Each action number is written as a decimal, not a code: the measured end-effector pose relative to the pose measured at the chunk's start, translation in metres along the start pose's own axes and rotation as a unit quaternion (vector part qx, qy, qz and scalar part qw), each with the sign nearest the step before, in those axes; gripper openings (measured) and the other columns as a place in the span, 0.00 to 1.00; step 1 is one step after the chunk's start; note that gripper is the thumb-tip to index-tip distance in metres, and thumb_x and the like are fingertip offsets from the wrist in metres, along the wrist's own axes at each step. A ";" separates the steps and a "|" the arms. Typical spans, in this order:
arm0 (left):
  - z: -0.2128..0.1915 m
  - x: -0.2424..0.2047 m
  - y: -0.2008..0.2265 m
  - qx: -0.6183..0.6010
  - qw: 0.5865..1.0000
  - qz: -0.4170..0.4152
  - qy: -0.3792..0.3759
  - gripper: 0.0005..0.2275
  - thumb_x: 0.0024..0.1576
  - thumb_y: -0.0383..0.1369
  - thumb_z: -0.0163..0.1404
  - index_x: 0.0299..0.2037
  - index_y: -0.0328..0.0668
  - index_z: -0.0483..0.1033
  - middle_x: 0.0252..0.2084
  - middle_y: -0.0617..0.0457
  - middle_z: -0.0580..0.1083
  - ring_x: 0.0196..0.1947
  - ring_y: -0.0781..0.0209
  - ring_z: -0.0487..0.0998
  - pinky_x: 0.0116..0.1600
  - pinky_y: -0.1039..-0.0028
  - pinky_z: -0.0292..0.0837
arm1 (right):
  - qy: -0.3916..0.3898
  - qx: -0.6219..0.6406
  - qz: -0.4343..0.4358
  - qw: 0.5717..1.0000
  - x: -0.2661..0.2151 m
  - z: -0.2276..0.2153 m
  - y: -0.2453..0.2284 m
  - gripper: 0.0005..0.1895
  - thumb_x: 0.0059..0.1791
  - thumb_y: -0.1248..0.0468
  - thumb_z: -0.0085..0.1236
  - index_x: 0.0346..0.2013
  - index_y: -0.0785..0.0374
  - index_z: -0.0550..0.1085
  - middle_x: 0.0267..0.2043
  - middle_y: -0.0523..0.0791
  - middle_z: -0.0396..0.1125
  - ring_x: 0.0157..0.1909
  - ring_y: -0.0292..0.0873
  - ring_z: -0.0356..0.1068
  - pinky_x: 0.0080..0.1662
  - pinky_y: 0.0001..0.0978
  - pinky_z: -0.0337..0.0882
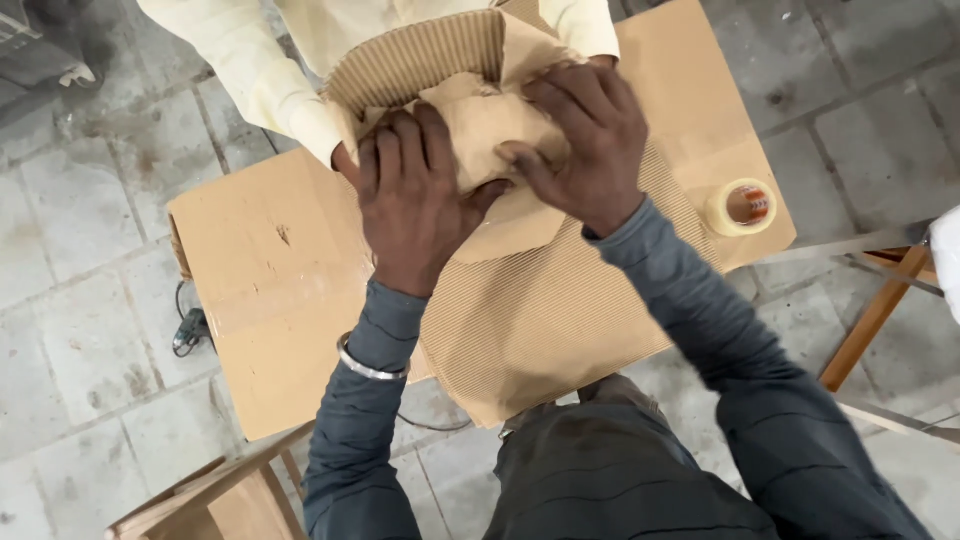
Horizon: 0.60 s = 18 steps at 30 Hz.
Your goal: The person wraps a wooden stool in foam sheeting and corrugated cardboard, then applies tape to secure the packaging.
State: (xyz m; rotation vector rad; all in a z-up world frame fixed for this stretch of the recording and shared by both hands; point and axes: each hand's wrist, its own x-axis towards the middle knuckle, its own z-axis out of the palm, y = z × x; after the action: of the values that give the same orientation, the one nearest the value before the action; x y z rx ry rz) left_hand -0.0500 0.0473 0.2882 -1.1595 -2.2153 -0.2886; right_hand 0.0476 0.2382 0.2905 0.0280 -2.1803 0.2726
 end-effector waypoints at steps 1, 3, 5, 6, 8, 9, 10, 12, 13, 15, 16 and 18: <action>0.003 0.000 0.000 0.001 1.000 -0.002 -0.001 0.47 0.58 0.71 0.51 0.61 0.22 0.67 0.52 0.35 0.71 0.53 0.41 0.70 0.65 0.53 0.63 | -0.001 0.002 0.000 1.000 0.003 -0.003 0.004 0.22 0.50 0.51 0.71 0.49 0.63 0.78 0.51 0.48 0.70 0.54 0.51 0.70 0.55 0.45 0.72; 0.008 0.001 0.000 -0.039 0.999 -0.006 0.018 0.45 0.60 0.68 0.50 0.64 0.23 0.66 0.55 0.35 0.71 0.55 0.39 0.70 0.63 0.54 0.62 | -0.040 -0.018 -0.034 0.998 0.008 -0.009 0.012 0.27 0.54 0.44 0.73 0.51 0.64 0.79 0.51 0.44 0.71 0.52 0.49 0.70 0.55 0.44 0.72; 0.010 -0.002 0.005 -0.050 0.998 -0.028 0.039 0.46 0.59 0.69 0.51 0.66 0.24 0.64 0.59 0.36 0.68 0.59 0.39 0.68 0.67 0.52 0.61 | -0.037 -0.020 -0.036 0.998 0.011 -0.010 0.010 0.30 0.52 0.41 0.73 0.51 0.64 0.79 0.51 0.45 0.71 0.52 0.49 0.70 0.54 0.44 0.71; 0.011 -0.006 0.009 -0.063 0.995 -0.057 0.055 0.48 0.57 0.70 0.51 0.68 0.26 0.62 0.63 0.36 0.66 0.63 0.38 0.66 0.70 0.50 0.59 | -0.044 -0.018 -0.039 0.998 0.011 -0.011 0.009 0.33 0.51 0.38 0.72 0.51 0.64 0.78 0.51 0.45 0.70 0.52 0.49 0.70 0.54 0.44 0.71; 0.003 -0.015 0.014 -0.083 0.988 -0.087 0.093 0.46 0.57 0.67 0.54 0.70 0.30 0.60 0.67 0.35 0.59 0.67 0.37 0.59 0.72 0.48 0.56 | -0.047 -0.011 -0.041 0.998 0.010 -0.017 0.008 0.31 0.51 0.40 0.72 0.50 0.64 0.78 0.52 0.45 0.70 0.53 0.49 0.70 0.54 0.43 0.71; -0.001 -0.020 0.016 -0.103 0.980 -0.112 0.130 0.45 0.56 0.64 0.57 0.72 0.35 0.59 0.70 0.35 0.52 0.70 0.36 0.52 0.73 0.46 0.52 | -0.049 -0.007 -0.040 0.998 0.010 -0.018 0.007 0.29 0.51 0.42 0.72 0.50 0.64 0.78 0.54 0.45 0.71 0.54 0.50 0.70 0.55 0.43 0.71; 0.008 -0.024 0.019 -0.097 0.980 -0.116 0.131 0.45 0.56 0.64 0.57 0.72 0.35 0.59 0.70 0.35 0.52 0.70 0.36 0.52 0.73 0.46 0.52 | -0.049 -0.001 -0.044 0.998 0.010 -0.017 0.007 0.29 0.51 0.42 0.72 0.50 0.64 0.78 0.54 0.45 0.71 0.54 0.50 0.70 0.55 0.43 0.71; 0.026 -0.034 0.027 -0.347 0.886 -0.250 0.179 0.50 0.60 0.57 0.61 0.75 0.24 0.42 0.80 0.39 0.45 0.79 0.44 0.45 0.80 0.45 0.41 | -0.043 0.008 -0.047 0.998 0.006 -0.016 0.008 0.29 0.50 0.44 0.72 0.51 0.65 0.77 0.54 0.46 0.70 0.53 0.51 0.69 0.55 0.44 0.70; 0.027 -0.032 0.028 -0.344 0.886 -0.254 0.180 0.50 0.60 0.57 0.61 0.75 0.24 0.42 0.80 0.39 0.45 0.79 0.44 0.45 0.80 0.45 0.41 | -0.046 0.012 -0.049 0.998 0.005 -0.017 0.009 0.29 0.50 0.44 0.72 0.51 0.65 0.77 0.54 0.46 0.70 0.53 0.51 0.69 0.55 0.44 0.70; 0.032 -0.029 0.028 -0.344 0.884 -0.237 0.207 0.47 0.61 0.53 0.64 0.77 0.31 0.48 0.75 0.42 0.51 0.78 0.45 0.49 0.80 0.51 0.51 | -0.047 0.018 -0.047 0.998 0.005 -0.015 0.013 0.28 0.52 0.46 0.73 0.52 0.66 0.77 0.51 0.47 0.70 0.53 0.52 0.68 0.54 0.45 0.69; 0.029 -0.025 0.026 -0.340 0.885 -0.240 0.206 0.47 0.61 0.53 0.64 0.77 0.31 0.48 0.75 0.42 0.51 0.78 0.45 0.49 0.80 0.51 0.51 | -0.048 0.023 -0.048 0.997 0.005 -0.013 0.013 0.28 0.52 0.46 0.73 0.52 0.66 0.77 0.51 0.47 0.70 0.53 0.52 0.68 0.54 0.45 0.69; 0.027 -0.016 0.024 -0.291 0.919 -0.158 0.213 0.34 0.61 0.45 0.63 0.70 0.34 0.61 0.70 0.41 0.63 0.69 0.46 0.65 0.73 0.54 0.61 | -0.037 0.014 -0.041 0.998 0.005 -0.011 0.017 0.28 0.53 0.45 0.72 0.51 0.66 0.77 0.53 0.47 0.69 0.52 0.53 0.67 0.53 0.44 0.70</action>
State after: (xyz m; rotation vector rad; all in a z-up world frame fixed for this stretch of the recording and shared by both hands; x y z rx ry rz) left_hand -0.0356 0.0630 0.2555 -0.8873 -1.9545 -1.2806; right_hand 0.0519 0.2573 0.2973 0.1466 -2.2432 0.2594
